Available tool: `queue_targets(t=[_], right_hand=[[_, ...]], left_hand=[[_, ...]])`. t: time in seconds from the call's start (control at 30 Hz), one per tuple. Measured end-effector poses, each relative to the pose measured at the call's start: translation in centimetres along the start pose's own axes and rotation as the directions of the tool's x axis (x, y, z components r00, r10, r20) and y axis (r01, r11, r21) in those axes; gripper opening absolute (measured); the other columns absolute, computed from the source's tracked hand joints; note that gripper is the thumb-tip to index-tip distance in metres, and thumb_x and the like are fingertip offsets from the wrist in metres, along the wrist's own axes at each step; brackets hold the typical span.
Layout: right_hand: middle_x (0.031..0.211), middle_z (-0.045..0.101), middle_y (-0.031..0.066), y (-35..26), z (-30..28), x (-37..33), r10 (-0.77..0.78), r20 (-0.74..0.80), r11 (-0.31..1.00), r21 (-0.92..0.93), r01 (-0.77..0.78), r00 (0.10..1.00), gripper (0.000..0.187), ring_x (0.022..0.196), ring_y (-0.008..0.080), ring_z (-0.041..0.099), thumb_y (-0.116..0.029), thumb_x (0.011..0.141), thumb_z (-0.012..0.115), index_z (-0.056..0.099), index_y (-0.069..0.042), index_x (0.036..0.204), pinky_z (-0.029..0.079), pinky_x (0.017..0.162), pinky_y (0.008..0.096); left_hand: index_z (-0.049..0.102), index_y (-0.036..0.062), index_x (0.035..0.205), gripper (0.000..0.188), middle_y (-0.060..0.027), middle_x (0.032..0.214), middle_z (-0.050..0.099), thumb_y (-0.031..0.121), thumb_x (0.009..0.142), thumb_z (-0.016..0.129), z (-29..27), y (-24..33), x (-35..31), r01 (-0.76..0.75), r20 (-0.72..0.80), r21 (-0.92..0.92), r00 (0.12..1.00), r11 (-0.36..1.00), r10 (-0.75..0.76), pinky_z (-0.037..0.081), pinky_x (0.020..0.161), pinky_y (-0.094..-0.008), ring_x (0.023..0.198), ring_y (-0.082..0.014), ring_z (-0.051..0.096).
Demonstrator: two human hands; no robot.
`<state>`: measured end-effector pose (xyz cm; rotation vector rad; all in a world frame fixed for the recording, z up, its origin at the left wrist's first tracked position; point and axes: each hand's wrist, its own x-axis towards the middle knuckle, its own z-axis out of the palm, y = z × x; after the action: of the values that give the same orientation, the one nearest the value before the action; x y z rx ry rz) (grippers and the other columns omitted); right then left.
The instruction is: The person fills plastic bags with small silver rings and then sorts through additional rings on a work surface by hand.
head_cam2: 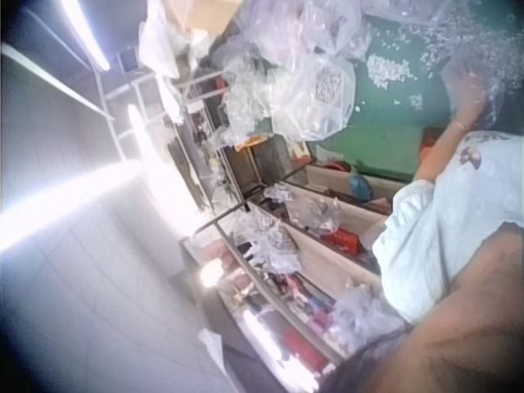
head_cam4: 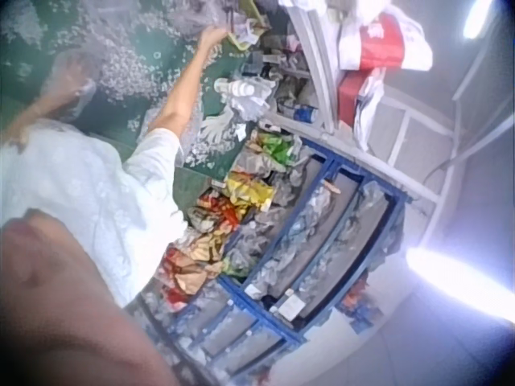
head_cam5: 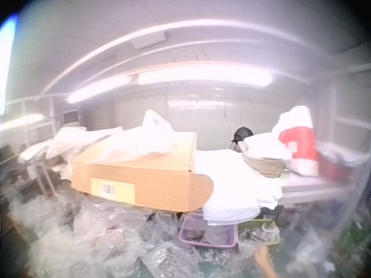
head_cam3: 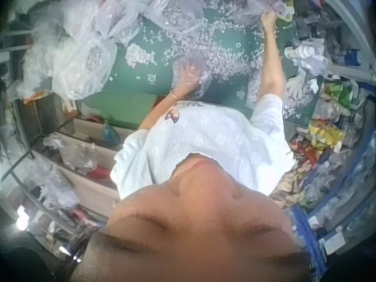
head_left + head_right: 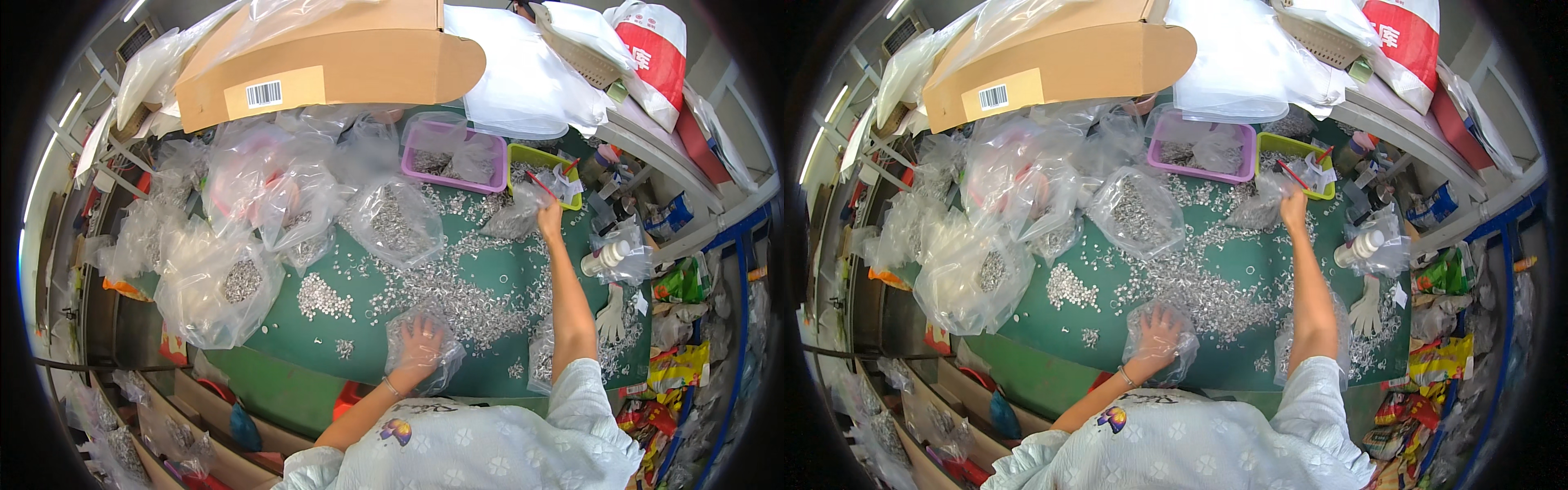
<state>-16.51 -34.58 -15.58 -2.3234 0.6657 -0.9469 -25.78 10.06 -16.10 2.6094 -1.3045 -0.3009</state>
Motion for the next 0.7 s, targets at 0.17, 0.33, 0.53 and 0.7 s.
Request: queue_targets(t=[0.17, 0.33, 0.53, 0.7], right_hand=[[0.100, 0.069, 0.0194, -0.5, -0.9, -0.5, 0.045, 0.093, 0.998, 0.038, -0.049, 0.995, 0.035, 0.098, 0.0283, 0.066, 0.010, 0.073, 0.049, 0.067, 0.001, 0.101, 0.047, 0.088, 0.0348], [0.103, 0.067, 0.0212, -1.6, -4.9, 0.3, -0.077, 0.224, 0.997, 0.003, 0.079, 0.972, 0.042, 0.102, 0.0321, 0.064, 0.014, 0.069, 0.046, 0.066, 0.001, 0.104, 0.046, 0.091, 0.0361], [0.104, 0.066, 0.0237, 4.1, -6.7, -4.4, 0.031, 0.038, 0.989, -0.148, -0.025, 0.999, 0.042, 0.103, 0.0355, 0.063, 0.014, 0.069, 0.043, 0.065, 0.003, 0.103, 0.046, 0.093, 0.0371], [0.099, 0.067, 0.0216, 5.7, -8.7, -2.0, 0.004, -0.056, 1.000, -0.028, -0.006, 0.998, 0.043, 0.097, 0.0340, 0.065, 0.016, 0.071, 0.042, 0.064, 0.002, 0.105, 0.047, 0.088, 0.0351]], left_hand=[[0.055, 0.0118, 0.124, 0.052, -0.0209, 0.135, 0.040, 0.016, 0.073, 0.066, -0.9, 0.0, -0.3, -0.007, 0.039, -0.036, 0.999, 0.999, 0.008, 0.021, 0.103, -0.0674, 0.134, -0.0461, 0.026], [0.055, 0.0089, 0.123, 0.049, -0.0236, 0.137, 0.040, 0.014, 0.075, 0.061, -0.8, 0.2, -1.1, -0.027, -0.035, -0.020, 0.999, 0.999, 0.027, 0.018, 0.102, -0.0687, 0.133, -0.0472, 0.027], [0.055, 0.0072, 0.123, 0.051, -0.0253, 0.140, 0.037, 0.020, 0.074, 0.064, 0.1, 0.4, -1.0, 0.029, -0.038, -0.090, 0.999, 0.996, -0.032, 0.018, 0.101, -0.0711, 0.134, -0.0490, 0.026], [0.054, 0.0070, 0.124, 0.056, -0.0264, 0.141, 0.036, 0.023, 0.072, 0.068, 0.0, 0.5, -1.2, 0.082, -0.111, -0.077, 0.990, 0.994, -0.090, 0.019, 0.101, -0.0718, 0.134, -0.0497, 0.025]])
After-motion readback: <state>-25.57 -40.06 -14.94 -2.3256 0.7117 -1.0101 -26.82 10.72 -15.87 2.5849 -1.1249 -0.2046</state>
